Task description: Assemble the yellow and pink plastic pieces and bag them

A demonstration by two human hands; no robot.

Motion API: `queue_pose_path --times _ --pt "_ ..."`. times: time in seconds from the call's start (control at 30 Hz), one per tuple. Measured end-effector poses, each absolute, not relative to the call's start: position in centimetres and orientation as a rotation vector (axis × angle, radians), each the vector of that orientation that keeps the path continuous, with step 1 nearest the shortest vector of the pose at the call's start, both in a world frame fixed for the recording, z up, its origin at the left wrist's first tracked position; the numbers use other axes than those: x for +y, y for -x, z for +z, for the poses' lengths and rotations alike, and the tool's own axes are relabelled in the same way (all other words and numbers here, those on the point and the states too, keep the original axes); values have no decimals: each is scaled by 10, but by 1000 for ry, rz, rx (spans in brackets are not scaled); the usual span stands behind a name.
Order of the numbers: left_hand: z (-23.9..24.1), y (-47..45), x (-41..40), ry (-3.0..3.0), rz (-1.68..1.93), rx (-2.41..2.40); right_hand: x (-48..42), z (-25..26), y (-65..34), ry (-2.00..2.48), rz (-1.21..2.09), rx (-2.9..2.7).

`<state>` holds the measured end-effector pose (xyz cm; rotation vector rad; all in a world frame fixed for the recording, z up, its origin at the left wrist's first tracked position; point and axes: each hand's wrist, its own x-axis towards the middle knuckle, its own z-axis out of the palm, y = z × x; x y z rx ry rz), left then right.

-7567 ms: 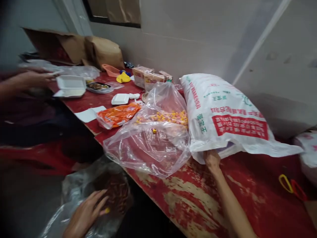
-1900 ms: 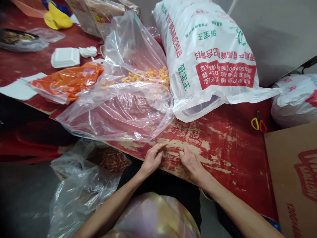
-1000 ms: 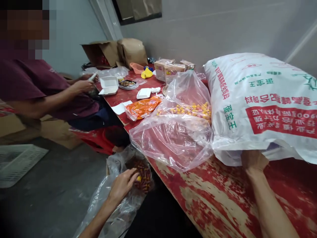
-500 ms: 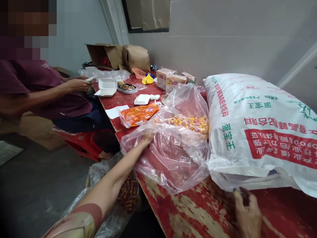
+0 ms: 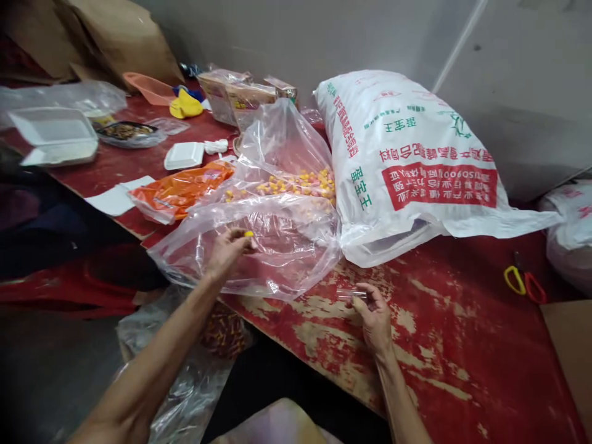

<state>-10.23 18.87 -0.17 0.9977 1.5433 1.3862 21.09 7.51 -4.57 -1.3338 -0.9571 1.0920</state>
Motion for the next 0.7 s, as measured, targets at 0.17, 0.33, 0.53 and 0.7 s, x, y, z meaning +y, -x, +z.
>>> queue_pose_path --times 0.17,0.33,0.53,0.7 --pt "5 15 110 -517 1399 1008 50 -28 -167 1216 1214 -995" --pt "-8 -25 76 -475 1440 919 33 -25 -150 1162 1083 -958" --pt "-21 -27 62 -579 1461 1035 25 -26 -162 1282 947 -1092" --pt "-20 -35 44 -930 1290 1114 23 -21 -165 1379 794 -1420"
